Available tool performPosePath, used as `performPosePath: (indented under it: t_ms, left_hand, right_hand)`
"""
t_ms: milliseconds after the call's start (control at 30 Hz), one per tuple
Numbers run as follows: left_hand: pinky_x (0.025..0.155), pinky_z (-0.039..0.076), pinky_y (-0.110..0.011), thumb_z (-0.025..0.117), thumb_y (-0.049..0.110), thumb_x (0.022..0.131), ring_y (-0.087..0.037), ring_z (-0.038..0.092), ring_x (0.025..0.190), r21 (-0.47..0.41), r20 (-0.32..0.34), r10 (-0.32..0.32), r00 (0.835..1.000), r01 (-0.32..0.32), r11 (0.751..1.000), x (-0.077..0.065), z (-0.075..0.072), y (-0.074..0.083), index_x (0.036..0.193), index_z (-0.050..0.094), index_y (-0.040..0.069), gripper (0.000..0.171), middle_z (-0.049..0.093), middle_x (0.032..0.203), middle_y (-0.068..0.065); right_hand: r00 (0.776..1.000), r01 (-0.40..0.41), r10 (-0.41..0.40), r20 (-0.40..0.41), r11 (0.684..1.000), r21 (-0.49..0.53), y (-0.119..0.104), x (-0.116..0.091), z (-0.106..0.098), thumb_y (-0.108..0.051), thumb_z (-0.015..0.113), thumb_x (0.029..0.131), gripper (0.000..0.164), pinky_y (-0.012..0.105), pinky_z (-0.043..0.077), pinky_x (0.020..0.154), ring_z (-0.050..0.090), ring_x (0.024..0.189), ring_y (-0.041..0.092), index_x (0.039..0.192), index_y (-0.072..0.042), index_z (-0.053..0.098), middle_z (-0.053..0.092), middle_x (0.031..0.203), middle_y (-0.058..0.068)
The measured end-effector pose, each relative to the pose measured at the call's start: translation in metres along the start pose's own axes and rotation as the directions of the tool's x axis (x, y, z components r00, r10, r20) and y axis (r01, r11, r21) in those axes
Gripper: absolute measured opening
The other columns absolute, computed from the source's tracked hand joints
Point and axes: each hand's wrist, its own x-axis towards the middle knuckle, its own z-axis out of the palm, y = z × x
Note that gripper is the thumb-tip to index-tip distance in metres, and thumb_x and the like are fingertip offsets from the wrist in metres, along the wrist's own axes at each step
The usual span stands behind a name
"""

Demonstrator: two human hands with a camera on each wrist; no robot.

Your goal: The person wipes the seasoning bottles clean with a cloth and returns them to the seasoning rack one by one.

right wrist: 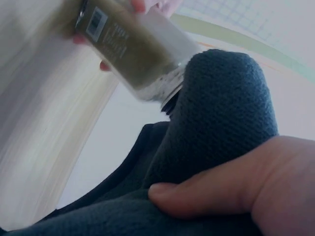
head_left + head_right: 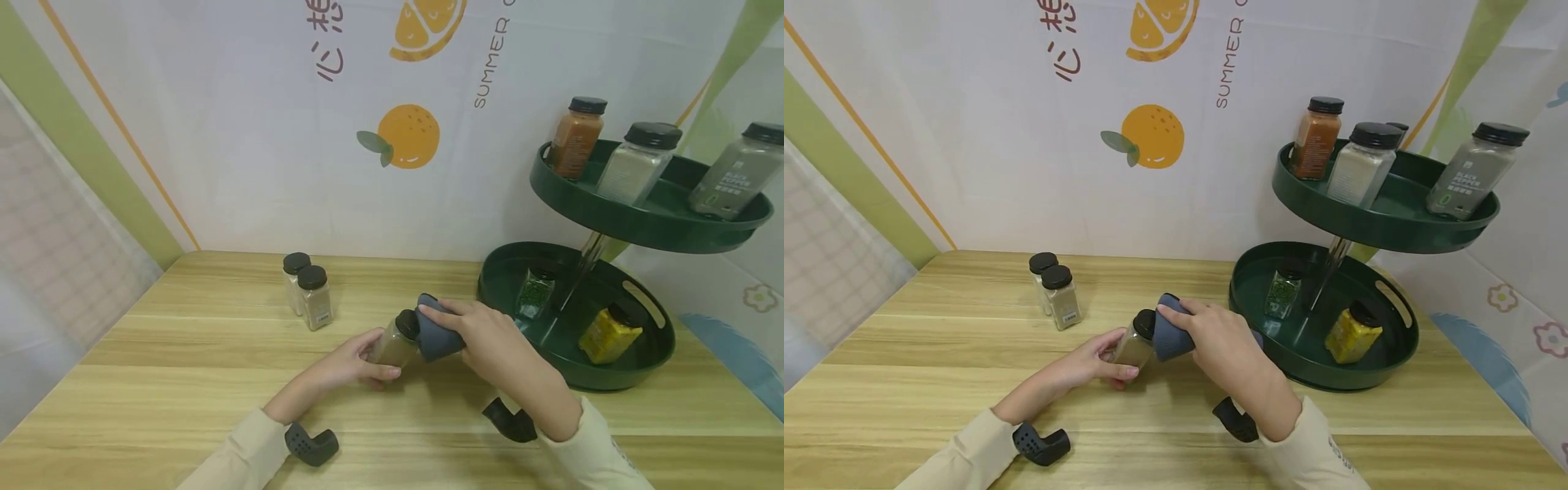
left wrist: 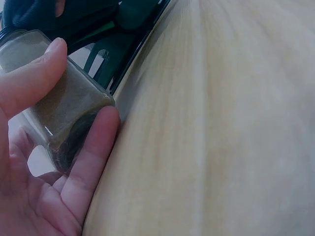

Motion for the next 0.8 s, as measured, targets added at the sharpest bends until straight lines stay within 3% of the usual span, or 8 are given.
performPosePath:
  t_ms: [233, 500, 667, 800]
  left_hand:
    - [0.081, 0.055, -0.037, 0.07, 0.019, 0.083, -0.021, 0.062, 0.099, 0.0, 0.011, -0.006, 1.0, 0.006, 1.0, 0.0, 0.0, -0.001, 0.131, 0.044, 0.006, 0.056, 0.057, 0.118, -0.014]
    - [0.08, 0.055, -0.037, 0.071, 0.018, 0.082, -0.021, 0.062, 0.097, -0.008, 0.003, -0.003, 1.0, 0.003, 1.0, 0.002, 0.001, -0.002, 0.13, 0.045, 0.007, 0.055, 0.058, 0.116, -0.015]
    - [0.081, 0.055, -0.038, 0.072, 0.018, 0.081, -0.023, 0.063, 0.099, -0.025, 0.009, -0.001, 1.0, 0.001, 1.0, 0.002, -0.001, -0.004, 0.132, 0.045, 0.011, 0.058, 0.057, 0.118, -0.014]
    - [0.082, 0.055, -0.038, 0.071, 0.019, 0.082, -0.025, 0.063, 0.101, -0.021, 0.018, 0.01, 1.0, -0.009, 1.0, 0.001, -0.002, -0.004, 0.139, 0.039, 0.012, 0.065, 0.053, 0.125, -0.014]
  right_hand:
    - [0.998, -0.032, 0.035, 0.049, 0.998, -0.05, 0.01, 0.003, 0.006, 0.008, 0.068, 0.073, 0.067, 0.041, 0.055, 0.065, 0.062, 0.099, 0.031, 0.129, -0.026, 0.056, 0.058, 0.128, 0.006]
    - [0.989, -0.134, 0.137, -0.046, 0.989, 0.07, 0.01, -0.003, -0.012, 0.007, 0.067, 0.073, 0.069, 0.051, 0.051, 0.081, 0.06, 0.104, 0.032, 0.135, -0.018, 0.048, 0.059, 0.125, 0.011]
    - [0.994, -0.006, 0.027, -0.102, 0.98, 0.2, -0.005, -0.001, -0.009, 0.016, 0.066, 0.068, 0.076, 0.047, 0.049, 0.09, 0.058, 0.112, 0.026, 0.133, -0.02, 0.049, 0.058, 0.126, 0.006]
    - [0.993, 0.101, -0.09, -0.074, 0.981, 0.164, -0.019, 0.002, 0.003, 0.014, 0.07, 0.065, 0.084, 0.046, 0.049, 0.091, 0.053, 0.118, 0.028, 0.136, -0.025, 0.046, 0.05, 0.137, 0.004]
